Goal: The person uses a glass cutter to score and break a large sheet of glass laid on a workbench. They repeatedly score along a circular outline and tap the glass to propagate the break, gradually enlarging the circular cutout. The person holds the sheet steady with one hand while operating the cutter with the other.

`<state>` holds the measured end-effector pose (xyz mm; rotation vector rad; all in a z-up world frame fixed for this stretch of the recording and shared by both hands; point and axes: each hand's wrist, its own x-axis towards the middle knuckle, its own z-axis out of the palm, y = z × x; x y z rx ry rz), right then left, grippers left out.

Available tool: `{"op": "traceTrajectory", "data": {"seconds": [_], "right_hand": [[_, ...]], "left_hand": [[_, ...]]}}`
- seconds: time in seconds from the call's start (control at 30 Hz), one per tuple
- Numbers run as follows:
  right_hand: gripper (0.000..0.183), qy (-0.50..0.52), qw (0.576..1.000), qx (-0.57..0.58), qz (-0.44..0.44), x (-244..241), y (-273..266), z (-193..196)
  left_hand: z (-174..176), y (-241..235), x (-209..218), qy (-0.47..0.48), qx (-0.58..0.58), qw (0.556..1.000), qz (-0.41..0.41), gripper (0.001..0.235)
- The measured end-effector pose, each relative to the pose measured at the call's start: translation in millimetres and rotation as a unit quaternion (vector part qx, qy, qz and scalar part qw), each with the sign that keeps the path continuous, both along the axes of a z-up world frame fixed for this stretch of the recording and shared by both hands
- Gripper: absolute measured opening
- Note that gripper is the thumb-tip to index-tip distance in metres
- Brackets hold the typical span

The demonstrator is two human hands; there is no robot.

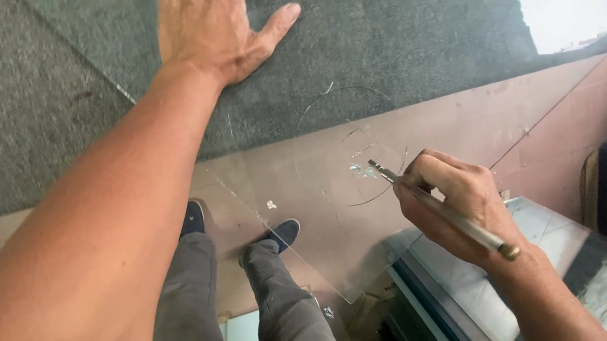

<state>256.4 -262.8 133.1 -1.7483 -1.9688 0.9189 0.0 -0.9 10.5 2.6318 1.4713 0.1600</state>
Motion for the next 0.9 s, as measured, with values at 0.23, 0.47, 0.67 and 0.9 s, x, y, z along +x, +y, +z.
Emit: {"op": "traceTrajectory", "data": {"seconds": [0.23,0.47,0.67,0.9], "right_hand": [[0.016,0.227,0.847,0.017,-0.48,29,-119,-7],[0.031,0.138,0.589,-0.016,-0.796,2,-259,-90],[0.022,0.407,0.329,0.018,-0.852,-136,-377,-223],[0.018,0.504,0.242,0.086,-0.824,-330,-231,-240]], "left_hand": [[10,-3,-5,-0.086,-0.023,0.996,-0.008,0.094],[17,-2,-3,-0.095,-0.03,0.995,-0.011,0.092],[7,-1,-6,-0.127,0.038,0.991,-0.025,0.09],[-2,1,-11,-0.155,0.035,0.987,-0.04,0.086]]}}
